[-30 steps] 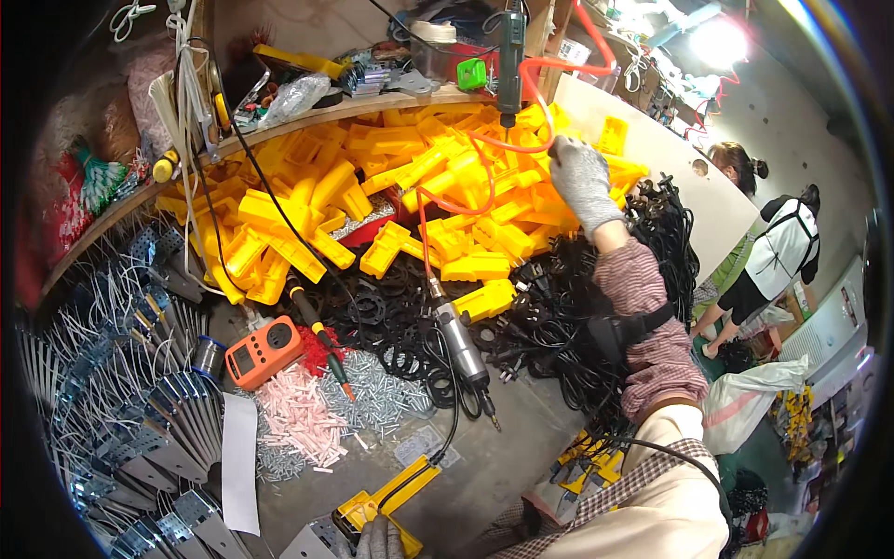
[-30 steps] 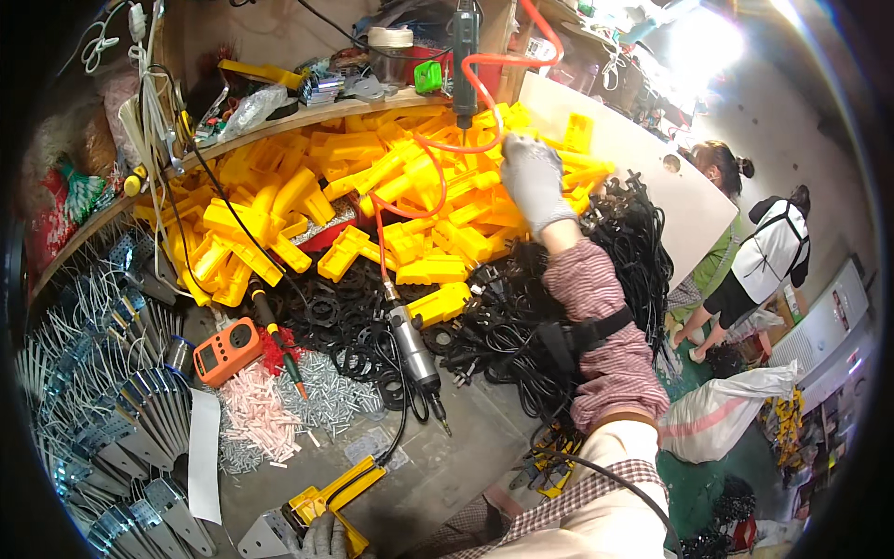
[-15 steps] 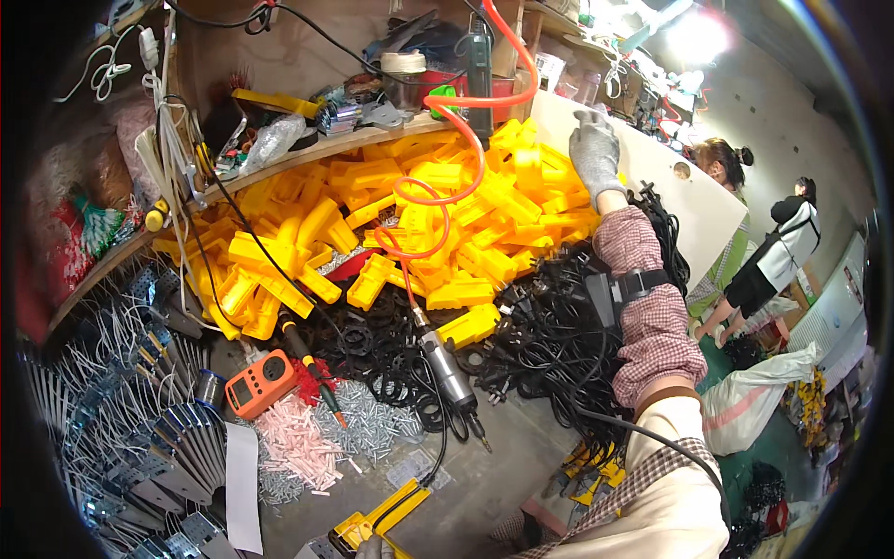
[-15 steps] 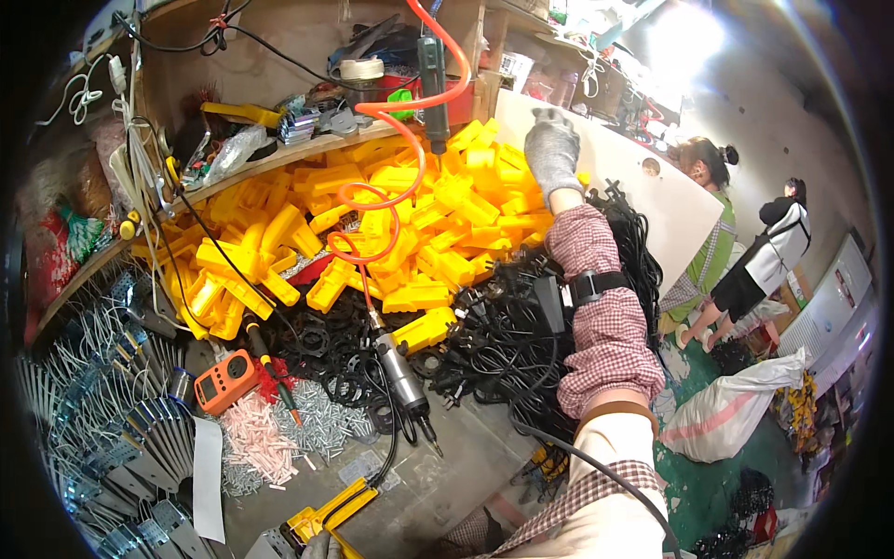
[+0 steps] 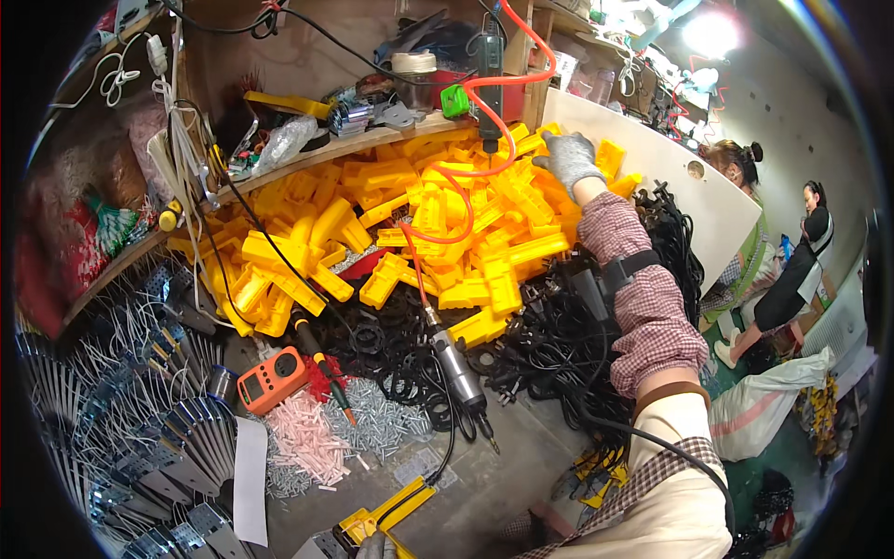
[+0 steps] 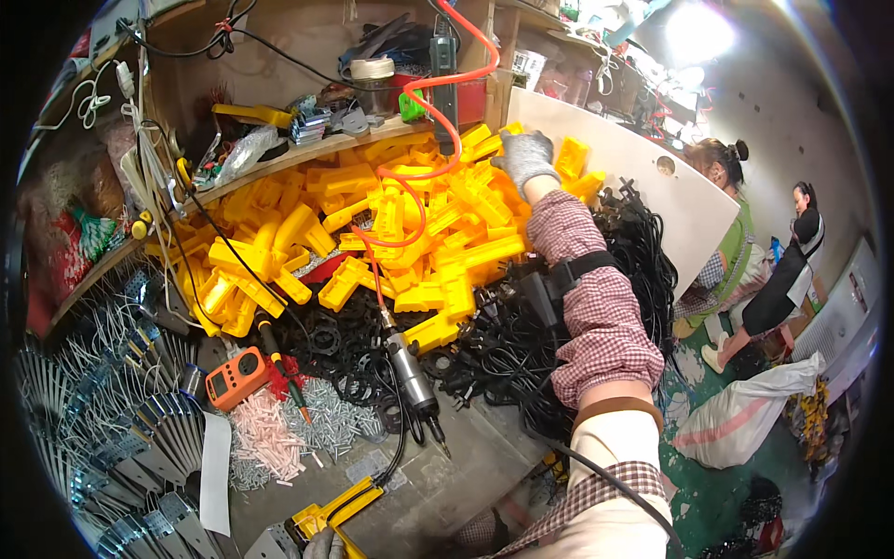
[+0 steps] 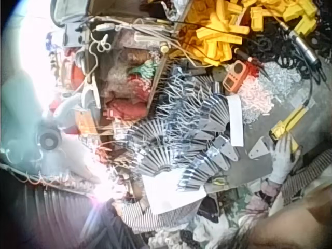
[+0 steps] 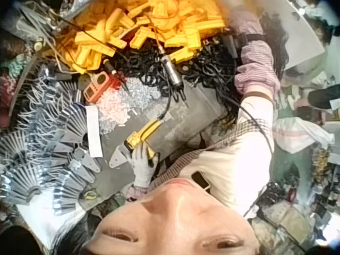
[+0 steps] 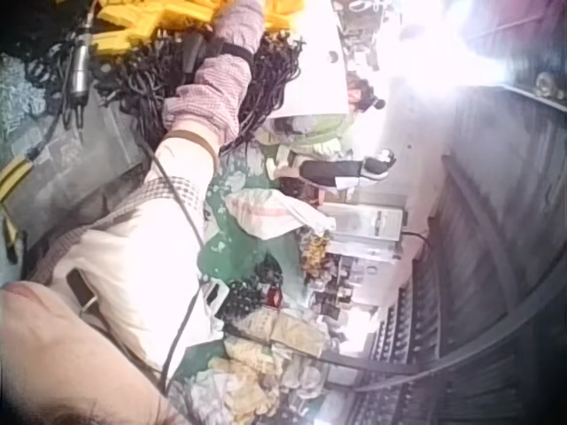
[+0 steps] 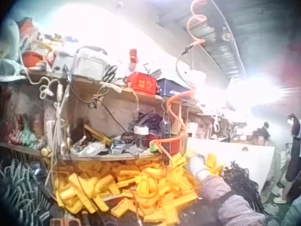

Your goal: The recorder assembles electronic housings by attaching metal plates with screws and soldering internal wires.

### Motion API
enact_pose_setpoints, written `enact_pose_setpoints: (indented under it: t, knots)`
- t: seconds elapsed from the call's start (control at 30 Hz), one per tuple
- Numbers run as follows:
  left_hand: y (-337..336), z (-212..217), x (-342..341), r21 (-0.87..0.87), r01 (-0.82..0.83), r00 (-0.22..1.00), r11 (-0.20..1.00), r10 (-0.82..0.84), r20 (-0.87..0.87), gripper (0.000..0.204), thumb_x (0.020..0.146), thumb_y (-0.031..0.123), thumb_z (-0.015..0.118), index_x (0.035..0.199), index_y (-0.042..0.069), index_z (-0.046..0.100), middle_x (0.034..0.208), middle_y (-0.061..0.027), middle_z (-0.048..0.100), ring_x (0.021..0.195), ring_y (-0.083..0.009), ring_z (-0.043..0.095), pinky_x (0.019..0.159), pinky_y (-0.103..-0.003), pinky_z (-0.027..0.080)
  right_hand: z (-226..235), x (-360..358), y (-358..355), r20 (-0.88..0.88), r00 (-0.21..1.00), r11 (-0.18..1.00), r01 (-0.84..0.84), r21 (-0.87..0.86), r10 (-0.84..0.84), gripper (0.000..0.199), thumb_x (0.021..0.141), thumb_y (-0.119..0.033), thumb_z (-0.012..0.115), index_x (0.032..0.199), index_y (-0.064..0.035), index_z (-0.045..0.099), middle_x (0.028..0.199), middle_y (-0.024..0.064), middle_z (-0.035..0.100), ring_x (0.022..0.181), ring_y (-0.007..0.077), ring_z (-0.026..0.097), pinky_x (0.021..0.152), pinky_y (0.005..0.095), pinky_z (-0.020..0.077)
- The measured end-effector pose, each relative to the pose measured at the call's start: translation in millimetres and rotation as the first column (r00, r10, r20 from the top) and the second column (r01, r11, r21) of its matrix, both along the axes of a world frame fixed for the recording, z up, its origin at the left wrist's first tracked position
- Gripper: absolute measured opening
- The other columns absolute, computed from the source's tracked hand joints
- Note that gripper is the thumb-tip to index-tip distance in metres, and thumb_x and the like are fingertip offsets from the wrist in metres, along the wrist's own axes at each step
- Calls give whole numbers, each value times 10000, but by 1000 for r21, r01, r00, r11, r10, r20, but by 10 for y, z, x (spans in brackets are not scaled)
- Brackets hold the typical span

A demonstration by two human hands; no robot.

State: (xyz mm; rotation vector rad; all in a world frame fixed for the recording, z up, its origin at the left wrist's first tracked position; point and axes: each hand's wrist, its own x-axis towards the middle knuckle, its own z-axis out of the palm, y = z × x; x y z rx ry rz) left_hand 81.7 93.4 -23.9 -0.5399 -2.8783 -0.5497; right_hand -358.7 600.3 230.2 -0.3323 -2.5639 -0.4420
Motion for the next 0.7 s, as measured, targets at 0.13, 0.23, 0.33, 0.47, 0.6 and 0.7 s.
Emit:
enact_pose_setpoints:
  t: [0.13,0.23,0.33,0.47,0.6,0.7]
  knots:
    - [-29,37,14,-13,-24,1000,1000,24,2,664,813,415,759,1330,37,581,1365,-143,586,1238,-332,527,1126,-610,294,-31,149,167,77,997,999,27,33,-30,482,832,-473,706,1135,-98,701,1038,177,731,1005,350,699,868,463,551]
    - [-16,2,23,15,-15,1000,1000,14,1,664,814,409,762,1332,35,580,1367,-141,586,1242,-334,526,1125,-598,296,67,255,262,-228,973,978,82,191,-37,319,816,-358,711,966,-79,748,945,179,731,853,350,717,779,439,578]
    - [24,57,-5,16,-30,999,999,29,34,671,813,403,768,1327,18,574,1365,-154,584,1243,-335,530,1129,-605,291,160,837,7,-530,801,944,-330,-2,279,196,876,-207,674,957,-29,674,948,204,689,862,396,688,777,452,545]
    - [70,66,-17,1,-30,999,1000,30,44,675,813,396,772,1320,-1,568,1363,-169,582,1243,-339,532,1141,-618,279,-244,1342,98,74,756,757,-638,-144,651,176,860,-134,709,1007,-55,651,1148,140,662,1223,350,588,1094,460,413]
    - [117,204,-52,-50,-39,995,998,44,94,688,811,403,775,1326,-1,561,1366,-171,579,1249,-347,528,1156,-618,271,-562,1353,-74,263,860,815,-503,286,438,219,815,-14,617,1015,-70,687,1211,73,655,1313,347,510,1118,523,362]
    - [-31,98,22,8,-50,983,999,48,175,804,724,350,814,1357,-38,504,1406,-252,494,1272,-406,488,1132,-640,274,-671,1520,-621,-2,883,877,-467,114,470,243,901,-244,667,960,-11,702,996,174,677,1007,342,634,898,446,499]
